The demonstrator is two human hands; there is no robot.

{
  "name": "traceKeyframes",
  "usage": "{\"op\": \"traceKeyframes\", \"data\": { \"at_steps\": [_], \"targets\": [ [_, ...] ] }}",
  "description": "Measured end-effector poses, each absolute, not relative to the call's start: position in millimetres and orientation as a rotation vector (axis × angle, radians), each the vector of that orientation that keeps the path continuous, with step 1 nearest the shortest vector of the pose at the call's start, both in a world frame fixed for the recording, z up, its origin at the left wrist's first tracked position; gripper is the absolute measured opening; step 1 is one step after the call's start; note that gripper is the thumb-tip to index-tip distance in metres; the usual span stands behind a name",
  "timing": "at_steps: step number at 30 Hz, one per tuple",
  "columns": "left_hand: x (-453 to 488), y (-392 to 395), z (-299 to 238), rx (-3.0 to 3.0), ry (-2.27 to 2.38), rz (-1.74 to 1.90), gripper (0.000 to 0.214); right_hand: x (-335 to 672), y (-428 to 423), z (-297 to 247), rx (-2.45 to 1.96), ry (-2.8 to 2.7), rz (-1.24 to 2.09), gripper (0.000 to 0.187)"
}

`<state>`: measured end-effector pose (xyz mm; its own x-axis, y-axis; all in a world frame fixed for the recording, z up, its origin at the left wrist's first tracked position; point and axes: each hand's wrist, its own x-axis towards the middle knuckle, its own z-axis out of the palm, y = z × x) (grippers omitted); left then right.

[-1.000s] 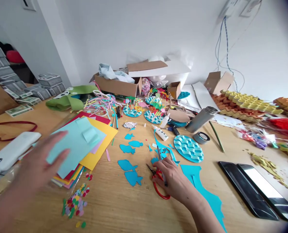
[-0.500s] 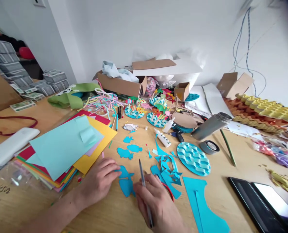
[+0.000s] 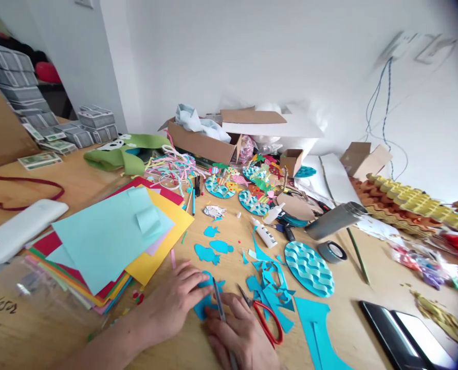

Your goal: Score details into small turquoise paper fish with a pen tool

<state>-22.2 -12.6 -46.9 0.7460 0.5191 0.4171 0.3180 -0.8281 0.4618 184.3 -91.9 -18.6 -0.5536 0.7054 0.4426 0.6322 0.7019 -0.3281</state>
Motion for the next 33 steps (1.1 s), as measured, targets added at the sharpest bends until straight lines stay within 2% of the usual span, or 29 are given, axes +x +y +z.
{"op": "traceKeyframes", "data": {
  "at_steps": [5, 12, 18, 25, 31, 33],
  "targets": [
    [-26.4, -7.7, -29.1, 1.962, 0.699, 0.951, 0.044, 192.0, -101.5, -30.2, -1.051, -2.148, 0.029, 0.021],
    [-43.6, 9.4, -0.5, 1.497, 0.785, 1.131, 0.03, 200.8, -111.8, -39.3, -1.01, -2.116, -0.05, 0.022],
    [-63.6, 23.2, 22.7, 1.305, 0.726, 1.319, 0.035, 201.4, -109.4, -28.2, -0.981, -2.055, -0.065, 0.016],
    [-58.3, 26.3, 34.9, 1.414, 0.661, 1.277, 0.04, 205.6, -115.9, -28.6, -1.054, -2.069, -0.034, 0.026],
    [-25.5, -3.9, 22.9, 1.773, 0.59, 0.922, 0.015, 202.7, -112.0, -17.2, -1.061, -2.109, 0.054, 0.026],
    [-20.0, -13.2, 15.2, 2.13, 0.556, 0.845, 0.013, 204.3, -108.8, -16.8, -1.14, -2.095, 0.027, 0.022]
  ]
}}
